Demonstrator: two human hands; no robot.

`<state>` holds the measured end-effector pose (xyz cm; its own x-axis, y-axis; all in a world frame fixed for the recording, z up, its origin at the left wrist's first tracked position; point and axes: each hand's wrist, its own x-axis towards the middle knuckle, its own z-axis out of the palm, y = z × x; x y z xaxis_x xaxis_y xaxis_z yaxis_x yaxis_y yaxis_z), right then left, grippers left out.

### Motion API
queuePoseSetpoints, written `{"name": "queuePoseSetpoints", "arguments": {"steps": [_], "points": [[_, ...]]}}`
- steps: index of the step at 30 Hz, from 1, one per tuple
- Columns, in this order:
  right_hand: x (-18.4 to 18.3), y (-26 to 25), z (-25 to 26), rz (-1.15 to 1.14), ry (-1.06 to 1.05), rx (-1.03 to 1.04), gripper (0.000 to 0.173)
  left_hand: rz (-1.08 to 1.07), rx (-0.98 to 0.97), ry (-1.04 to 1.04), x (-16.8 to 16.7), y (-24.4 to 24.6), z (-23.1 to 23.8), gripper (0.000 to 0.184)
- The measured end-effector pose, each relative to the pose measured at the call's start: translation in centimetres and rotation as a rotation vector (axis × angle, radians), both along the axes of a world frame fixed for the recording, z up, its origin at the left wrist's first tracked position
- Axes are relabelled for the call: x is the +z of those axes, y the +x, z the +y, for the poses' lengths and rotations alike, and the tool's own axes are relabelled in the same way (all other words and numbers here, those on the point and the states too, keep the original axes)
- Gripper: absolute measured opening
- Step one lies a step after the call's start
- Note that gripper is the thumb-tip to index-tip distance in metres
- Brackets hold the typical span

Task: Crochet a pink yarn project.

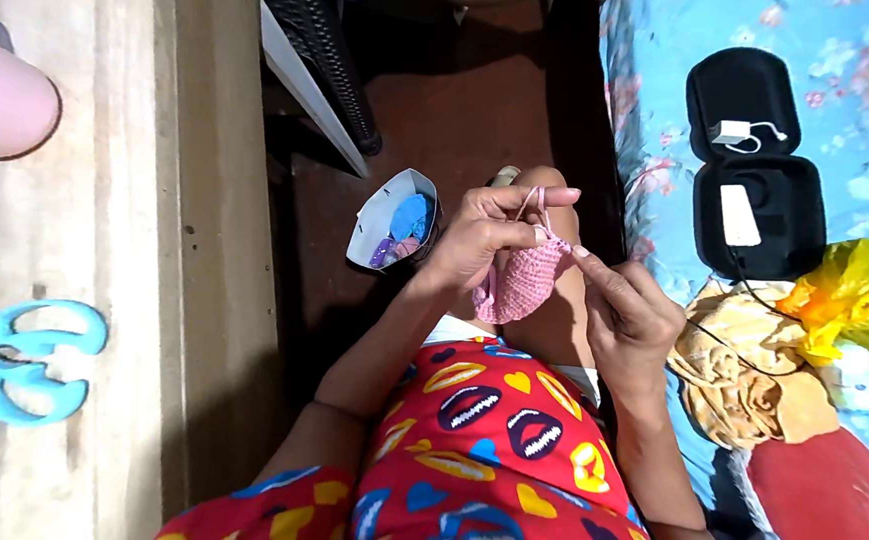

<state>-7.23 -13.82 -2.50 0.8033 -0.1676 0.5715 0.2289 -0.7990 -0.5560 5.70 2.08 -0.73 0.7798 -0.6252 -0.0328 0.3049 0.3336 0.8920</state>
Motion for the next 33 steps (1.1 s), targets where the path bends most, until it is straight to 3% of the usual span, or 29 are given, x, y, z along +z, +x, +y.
{"name": "queuePoseSetpoints", "arguments": {"steps": [6, 13, 15, 18, 23, 28, 33], "points": [[0.0, 0.0, -0.7, 0.061, 0.229, 0.119, 0.025, 0.047, -0.045, -0.019, 0.0, 0.1, 0.2, 0.038], [1.0, 0.2, 0.6, 0.122, 0.679, 0.091, 0.03, -0.507, 0.244, 0.023, 0.4, -2.5, -0.9, 0.041], [0.9, 0.2, 1.1, 0.083, 0.642, 0.053, 0.029, -0.6, 0.334, 0.009, 0.0, -3.2, -1.3, 0.035], [0.5, 0.2, 1.3, -0.017, 0.382, -0.023, 0.026, -0.62, 0.39, -0.014, -0.4, -3.5, -1.7, 0.031], [0.2, 0.3, 1.3, -0.1, 0.027, -0.125, 0.023, -0.338, 0.306, -0.098, -0.2, -2.7, -1.6, 0.04], [0.1, 0.2, 1.1, -0.085, -0.031, -0.124, 0.024, -0.188, 0.188, -0.057, 0.5, -1.8, -0.9, 0.039], [-0.1, 0.1, -0.1, -0.048, 0.091, 0.002, 0.024, -0.154, 0.133, -0.03, 0.4, -1.3, -1.0, 0.039]]}}
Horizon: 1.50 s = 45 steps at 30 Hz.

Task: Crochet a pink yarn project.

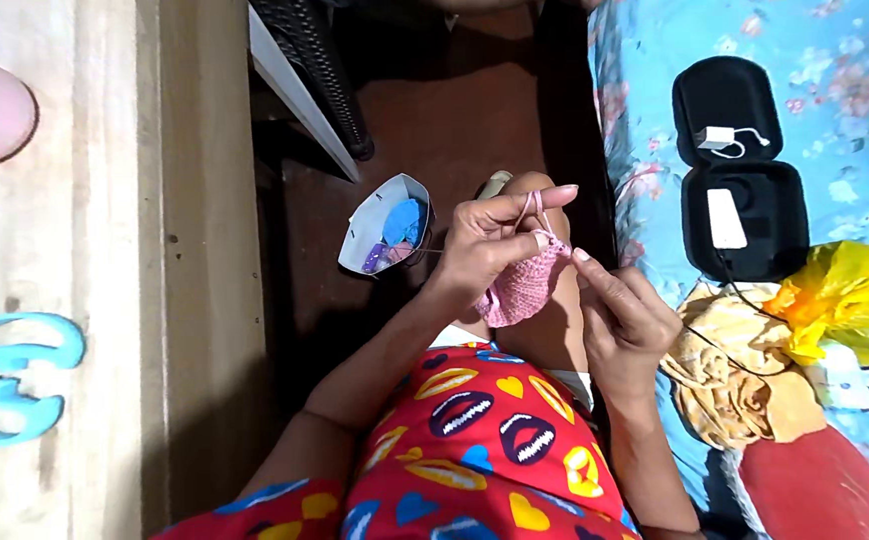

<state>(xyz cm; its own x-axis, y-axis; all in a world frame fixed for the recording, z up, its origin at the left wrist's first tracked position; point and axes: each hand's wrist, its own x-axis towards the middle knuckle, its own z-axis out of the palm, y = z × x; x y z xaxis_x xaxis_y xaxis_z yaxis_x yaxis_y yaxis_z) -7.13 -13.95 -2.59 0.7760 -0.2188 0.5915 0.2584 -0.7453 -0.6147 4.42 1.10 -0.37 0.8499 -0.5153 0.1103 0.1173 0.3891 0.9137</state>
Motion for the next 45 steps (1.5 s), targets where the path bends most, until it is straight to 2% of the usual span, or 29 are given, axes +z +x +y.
{"name": "queuePoseSetpoints", "arguments": {"steps": [3, 10, 13, 15, 19, 21, 24, 28, 31, 34, 35, 38, 40, 43, 45], "points": [[0.0, 0.1, -0.5, 0.009, 0.073, 0.053, 0.023, 0.076, -0.029, 0.011, 0.2, 0.1, 0.0, 0.04], [0.2, 0.0, -1.0, 0.042, 0.035, 0.082, 0.024, 0.302, -0.162, -0.002, 0.2, 0.7, 0.3, 0.039], [0.2, 0.1, -1.5, 0.066, 0.107, 0.144, 0.024, 0.341, -0.274, -0.116, -1.7, 1.4, 0.9, 0.04], [0.0, 0.2, -1.7, 0.078, 0.224, 0.2, 0.024, 0.298, -0.413, -0.273, -4.3, 2.4, 1.5, 0.043], [0.0, 0.3, -1.8, 0.232, 0.626, 0.291, 0.028, 0.341, -0.242, -0.045, 0.0, 0.8, 0.4, 0.04], [0.0, 0.5, -1.8, 0.334, 0.874, 0.321, 0.029, 0.305, -0.218, -0.025, 0.3, 0.5, 0.3, 0.042], [-0.1, 0.6, -1.5, 0.395, 1.045, 0.363, 0.03, 0.258, -0.164, 0.003, 0.5, 0.2, 0.3, 0.043], [-0.2, 0.6, -0.6, 0.397, 0.994, 0.355, 0.044, 0.122, -0.09, 0.056, 0.3, -0.8, 0.0, 0.047], [-0.4, 0.6, -0.8, 0.378, 0.962, 0.389, 0.035, 0.095, -0.106, 0.064, -0.4, -1.1, 0.2, 0.044], [-0.5, 0.6, -1.7, 0.376, 0.98, 0.408, 0.032, 0.083, -0.165, 0.126, -1.9, 0.3, 1.6, 0.015], [-0.4, 0.6, -2.1, 0.377, 0.985, 0.408, 0.031, 0.062, -0.21, 0.166, -2.3, 1.1, 2.4, 0.014], [-0.2, 0.5, -2.8, 0.387, 0.993, 0.403, 0.031, -0.017, -0.36, 0.233, -3.4, 3.4, 5.0, 0.027], [-0.3, 0.5, -2.9, 0.403, 0.989, 0.417, 0.031, -0.04, -0.389, 0.113, -3.8, 3.9, 5.5, 0.029], [-0.4, 0.6, -2.8, 0.428, 0.976, 0.427, 0.032, -0.111, -0.351, -0.075, -3.7, 3.7, 3.8, 0.021], [-0.2, 0.6, -2.7, 0.424, 0.981, 0.423, 0.033, -0.132, -0.298, -0.095, -3.1, 3.0, 2.2, 0.04]]}}
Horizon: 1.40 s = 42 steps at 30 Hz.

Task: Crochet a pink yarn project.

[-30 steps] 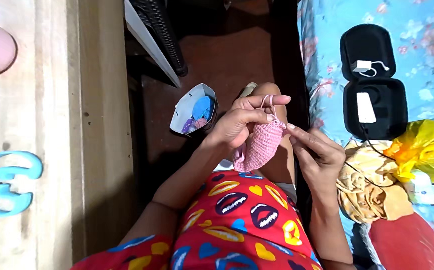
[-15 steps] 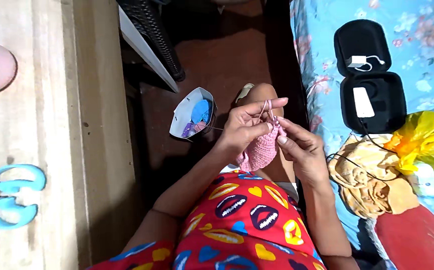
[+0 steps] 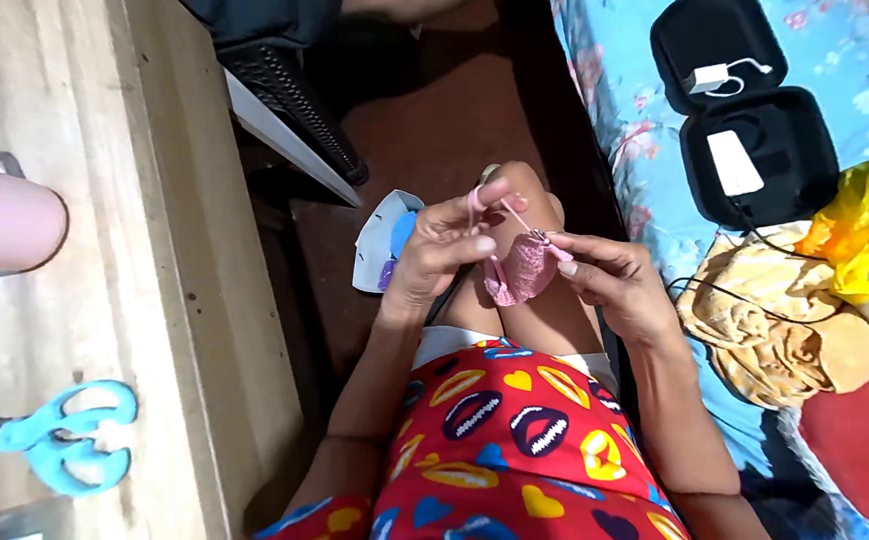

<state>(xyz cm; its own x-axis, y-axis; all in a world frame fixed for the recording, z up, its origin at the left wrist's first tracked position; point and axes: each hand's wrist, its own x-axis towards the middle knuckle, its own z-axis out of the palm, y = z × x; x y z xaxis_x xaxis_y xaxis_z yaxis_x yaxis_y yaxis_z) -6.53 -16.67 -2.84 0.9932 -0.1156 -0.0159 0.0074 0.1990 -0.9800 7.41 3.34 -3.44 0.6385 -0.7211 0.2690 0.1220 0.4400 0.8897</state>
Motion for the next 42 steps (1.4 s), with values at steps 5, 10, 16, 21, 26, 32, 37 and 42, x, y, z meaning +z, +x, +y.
{"name": "queuePoseSetpoints", "arguments": {"steps": [5, 10, 16, 21, 26, 32, 37, 42], "points": [[0.2, -0.4, 0.4, -0.015, -0.057, -0.1, 0.036, -0.12, 0.11, 0.124, 1.7, -2.0, -3.0, 0.088], [0.1, -0.5, 1.6, -0.1, -0.216, -0.221, 0.034, -0.103, 0.307, 0.236, 2.6, -3.6, -3.7, 0.084], [0.4, -0.2, 2.7, -0.258, -0.693, -0.345, 0.02, -0.542, 0.533, 0.375, 2.0, -5.7, -3.7, 0.064], [1.8, 0.1, 2.5, -0.054, 0.113, -0.198, 0.025, -0.638, 0.649, 0.137, 1.1, -6.0, -4.2, 0.04], [0.7, -0.6, 3.4, -0.248, -0.306, -0.406, 0.016, -0.335, 0.558, 0.111, 2.6, -5.9, -3.8, 0.062], [0.1, -0.4, 2.8, -0.435, -0.632, -0.45, 0.013, -0.191, 0.458, 0.141, 3.8, -5.4, -3.0, 0.073], [1.0, -0.4, 2.1, -0.265, -0.378, -0.305, 0.014, -0.204, 0.456, 0.287, 4.5, -5.5, -2.7, 0.079], [2.2, -0.1, 2.4, -0.153, -0.39, -0.258, 0.013, -0.882, 0.783, 0.392, 2.1, -5.4, -3.4, 0.045]]}}
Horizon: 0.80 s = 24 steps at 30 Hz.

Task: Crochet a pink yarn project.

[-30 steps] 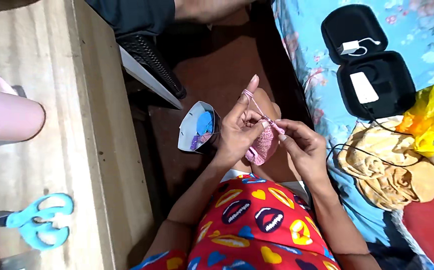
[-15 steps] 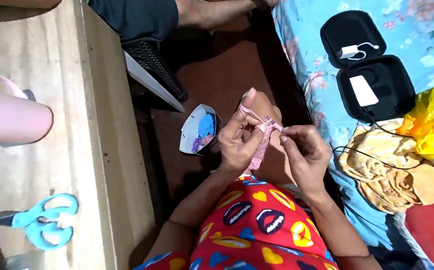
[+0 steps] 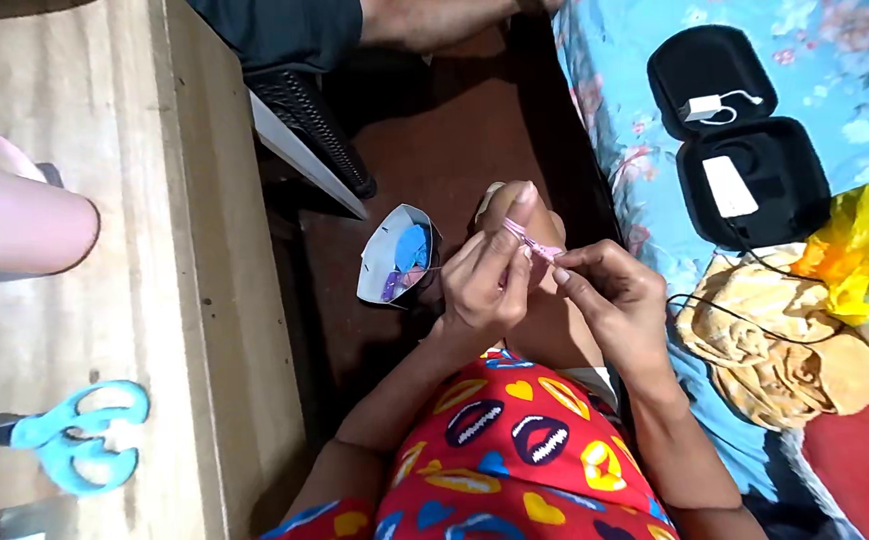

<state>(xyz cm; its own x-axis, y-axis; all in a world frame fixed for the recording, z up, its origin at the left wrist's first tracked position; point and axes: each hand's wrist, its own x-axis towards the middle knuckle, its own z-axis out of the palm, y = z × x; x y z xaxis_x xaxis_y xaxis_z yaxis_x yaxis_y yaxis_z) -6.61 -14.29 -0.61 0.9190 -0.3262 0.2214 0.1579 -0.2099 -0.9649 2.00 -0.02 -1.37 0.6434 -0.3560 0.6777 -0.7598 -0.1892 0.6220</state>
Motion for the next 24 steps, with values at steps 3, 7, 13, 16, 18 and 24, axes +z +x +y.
{"name": "queuePoseSetpoints", "arguments": {"steps": [3, 7, 13, 16, 18, 24], "points": [[0.4, 0.6, -0.2, 0.101, 0.442, 0.111, 0.016, -0.117, 0.004, -0.062, -0.5, -0.1, -0.3, 0.03], [-0.6, 0.1, 0.3, 0.038, 0.561, 0.094, 0.021, 0.324, -0.186, -0.297, 0.7, -0.4, 0.1, 0.055], [-2.3, -0.4, 1.0, -0.295, -0.422, -0.245, 0.012, 0.648, -0.333, -0.415, 1.3, -0.4, 0.3, 0.066], [-2.5, -0.4, 0.8, -0.338, -0.598, -0.288, 0.016, 0.729, -0.369, -0.429, 1.5, 0.4, 0.7, 0.063], [-2.5, -0.5, 0.6, -0.339, -0.638, -0.27, 0.017, 0.818, -0.39, -0.406, 1.9, 0.7, 1.2, 0.061], [-2.2, -0.8, -0.1, -0.322, -0.652, -0.184, 0.021, 1.003, -0.516, -0.438, 1.7, 2.7, 1.6, 0.058]]}}
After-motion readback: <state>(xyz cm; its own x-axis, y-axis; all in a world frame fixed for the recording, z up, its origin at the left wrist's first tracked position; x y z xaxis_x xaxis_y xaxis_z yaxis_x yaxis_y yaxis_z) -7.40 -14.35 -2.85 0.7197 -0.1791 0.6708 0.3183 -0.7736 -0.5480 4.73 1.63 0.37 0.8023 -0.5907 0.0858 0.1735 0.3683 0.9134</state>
